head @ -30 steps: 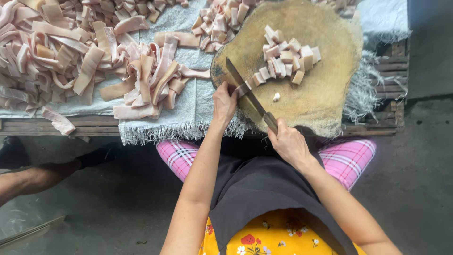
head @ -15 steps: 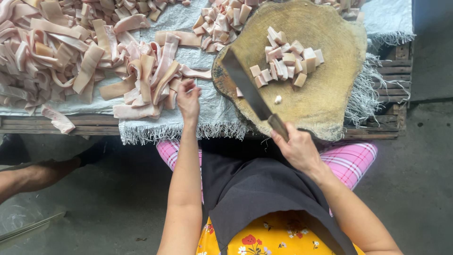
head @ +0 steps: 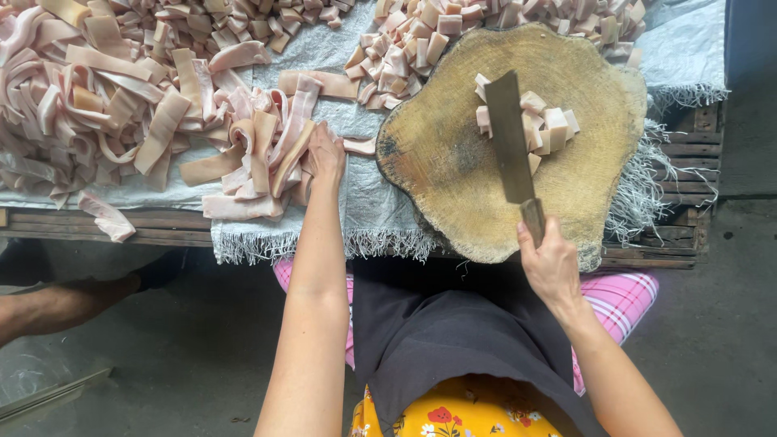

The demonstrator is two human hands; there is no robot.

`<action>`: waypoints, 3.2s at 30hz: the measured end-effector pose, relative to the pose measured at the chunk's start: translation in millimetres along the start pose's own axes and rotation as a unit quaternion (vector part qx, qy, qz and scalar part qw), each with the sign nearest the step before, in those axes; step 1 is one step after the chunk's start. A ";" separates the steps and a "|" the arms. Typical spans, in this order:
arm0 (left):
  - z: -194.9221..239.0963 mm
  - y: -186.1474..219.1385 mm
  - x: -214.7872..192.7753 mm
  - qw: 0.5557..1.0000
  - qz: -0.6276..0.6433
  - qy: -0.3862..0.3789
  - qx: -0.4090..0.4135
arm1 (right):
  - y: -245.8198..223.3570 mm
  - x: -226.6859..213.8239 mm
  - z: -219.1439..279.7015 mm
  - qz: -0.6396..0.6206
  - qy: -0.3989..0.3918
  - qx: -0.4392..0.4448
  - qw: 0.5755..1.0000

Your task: The person cuts strips of pork belly into small cubes using a large cleaver on a wooden cutting board. The person holds the meat strips with the left hand and chops them into uniform pieces, which are then pushed aside on the board.

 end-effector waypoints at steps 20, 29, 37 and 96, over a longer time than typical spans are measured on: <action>52.7 230.0 -204.4 0.957 0.208 -0.192 -0.062 | -14.1 1.5 0.2 -0.050 -0.098 0.051 0.993; 102.4 218.6 -59.5 0.978 0.171 -0.118 0.006 | -26.2 -3.2 3.2 -0.036 0.004 -0.109 0.993; 97.9 218.7 -84.2 0.976 0.172 -0.128 -0.044 | -73.5 3.1 -19.5 -0.115 0.020 -0.179 0.977; 90.2 216.9 -52.0 0.965 0.175 -0.169 -0.093 | -58.7 59.2 -33.9 0.037 -0.108 -0.112 0.987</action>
Point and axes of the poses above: each hand's wrist, its own z-axis away from the middle knuckle, its own x-axis out of the palm, y = z × x, the point moved 4 cm from there along -z, towards the middle knuckle, and after that the axes turned 3 degrees about z, right-handed, at the moved point
